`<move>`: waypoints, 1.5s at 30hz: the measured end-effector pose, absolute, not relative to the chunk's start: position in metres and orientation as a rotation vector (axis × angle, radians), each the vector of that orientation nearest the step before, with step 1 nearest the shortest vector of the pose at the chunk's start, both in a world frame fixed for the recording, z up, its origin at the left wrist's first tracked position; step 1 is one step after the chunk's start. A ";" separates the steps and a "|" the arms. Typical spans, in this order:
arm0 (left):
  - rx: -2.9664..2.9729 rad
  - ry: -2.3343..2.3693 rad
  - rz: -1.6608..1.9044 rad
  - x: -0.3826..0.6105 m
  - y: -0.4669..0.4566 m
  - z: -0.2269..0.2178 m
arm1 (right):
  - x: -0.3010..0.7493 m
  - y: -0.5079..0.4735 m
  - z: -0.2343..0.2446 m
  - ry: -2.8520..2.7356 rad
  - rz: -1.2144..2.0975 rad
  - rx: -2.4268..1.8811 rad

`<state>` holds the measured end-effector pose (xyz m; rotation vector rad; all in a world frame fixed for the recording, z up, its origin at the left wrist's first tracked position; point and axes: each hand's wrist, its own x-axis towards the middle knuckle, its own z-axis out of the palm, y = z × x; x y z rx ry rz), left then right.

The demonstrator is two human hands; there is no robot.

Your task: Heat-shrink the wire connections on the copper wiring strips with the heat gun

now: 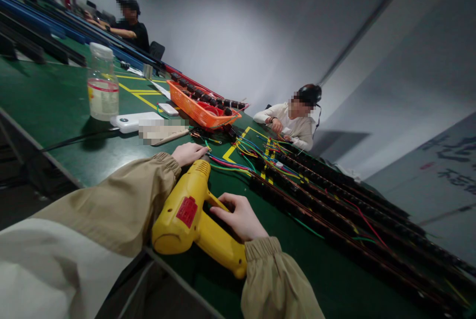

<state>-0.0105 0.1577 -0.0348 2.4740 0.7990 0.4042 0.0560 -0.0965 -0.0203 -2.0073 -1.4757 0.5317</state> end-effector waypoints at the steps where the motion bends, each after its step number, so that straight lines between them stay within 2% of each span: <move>1: 2.478 0.786 0.394 -0.011 0.158 -0.035 | 0.057 -0.096 -0.021 -1.466 0.553 -1.993; 7: 2.485 0.744 0.399 -0.013 0.156 -0.034 | 0.060 -0.098 -0.024 -1.425 0.662 -1.919; 14: 2.430 0.560 0.676 -0.014 0.157 -0.037 | 0.062 -0.099 -0.022 -1.393 0.743 -1.902; 33: 2.468 0.599 0.625 -0.012 0.159 -0.040 | 0.093 -0.132 -0.011 -1.537 0.634 -1.883; 45: 2.450 0.591 0.638 -0.012 0.159 -0.041 | 0.122 -0.184 -0.013 -1.413 0.587 -1.977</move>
